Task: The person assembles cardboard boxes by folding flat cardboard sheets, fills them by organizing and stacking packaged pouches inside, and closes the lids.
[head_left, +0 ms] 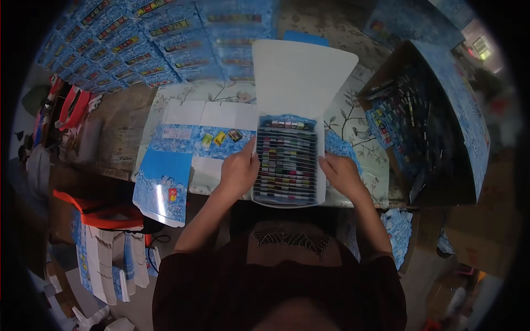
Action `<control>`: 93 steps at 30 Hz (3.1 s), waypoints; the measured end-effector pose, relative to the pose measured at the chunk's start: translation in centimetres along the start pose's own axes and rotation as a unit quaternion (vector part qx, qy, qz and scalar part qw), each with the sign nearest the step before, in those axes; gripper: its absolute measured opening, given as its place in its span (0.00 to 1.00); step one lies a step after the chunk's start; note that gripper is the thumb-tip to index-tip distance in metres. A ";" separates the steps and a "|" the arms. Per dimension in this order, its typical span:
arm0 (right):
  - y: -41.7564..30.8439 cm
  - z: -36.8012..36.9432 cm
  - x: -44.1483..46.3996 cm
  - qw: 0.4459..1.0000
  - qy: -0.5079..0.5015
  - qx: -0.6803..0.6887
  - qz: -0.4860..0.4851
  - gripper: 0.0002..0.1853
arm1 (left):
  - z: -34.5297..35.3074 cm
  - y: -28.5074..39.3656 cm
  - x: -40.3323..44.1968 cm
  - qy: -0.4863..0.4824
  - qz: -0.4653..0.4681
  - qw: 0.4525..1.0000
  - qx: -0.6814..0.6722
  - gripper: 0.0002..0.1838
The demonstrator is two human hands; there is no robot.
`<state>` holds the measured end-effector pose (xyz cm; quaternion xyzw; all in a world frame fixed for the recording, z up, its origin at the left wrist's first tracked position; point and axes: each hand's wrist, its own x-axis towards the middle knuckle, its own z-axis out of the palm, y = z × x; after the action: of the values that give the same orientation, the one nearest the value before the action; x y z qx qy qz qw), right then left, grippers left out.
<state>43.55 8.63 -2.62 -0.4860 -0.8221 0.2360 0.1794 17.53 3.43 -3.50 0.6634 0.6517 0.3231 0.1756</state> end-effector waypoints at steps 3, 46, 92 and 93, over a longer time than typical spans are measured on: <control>0.5 -0.8 0.1 0.997 -0.068 -0.024 0.035 0.17 | -0.3 0.3 -0.6 0.006 -0.002 1.000 0.003 0.22; 11.7 0.8 -2.3 0.958 0.185 -0.179 0.123 0.33 | 2.3 3.0 3.7 -0.165 0.209 0.948 0.172 0.33; 11.1 -0.6 -3.4 0.955 0.257 -0.103 0.111 0.15 | 5.8 1.8 12.8 -0.316 0.156 0.925 0.140 0.13; 10.9 -0.7 -3.2 0.954 0.259 -0.103 0.110 0.15 | 4.8 2.7 11.8 -0.277 0.152 0.939 0.133 0.16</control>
<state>53.20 10.47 -8.38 -0.6335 -0.7091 0.0339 0.3078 22.06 15.68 -2.89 0.8353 0.5056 0.0596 0.2077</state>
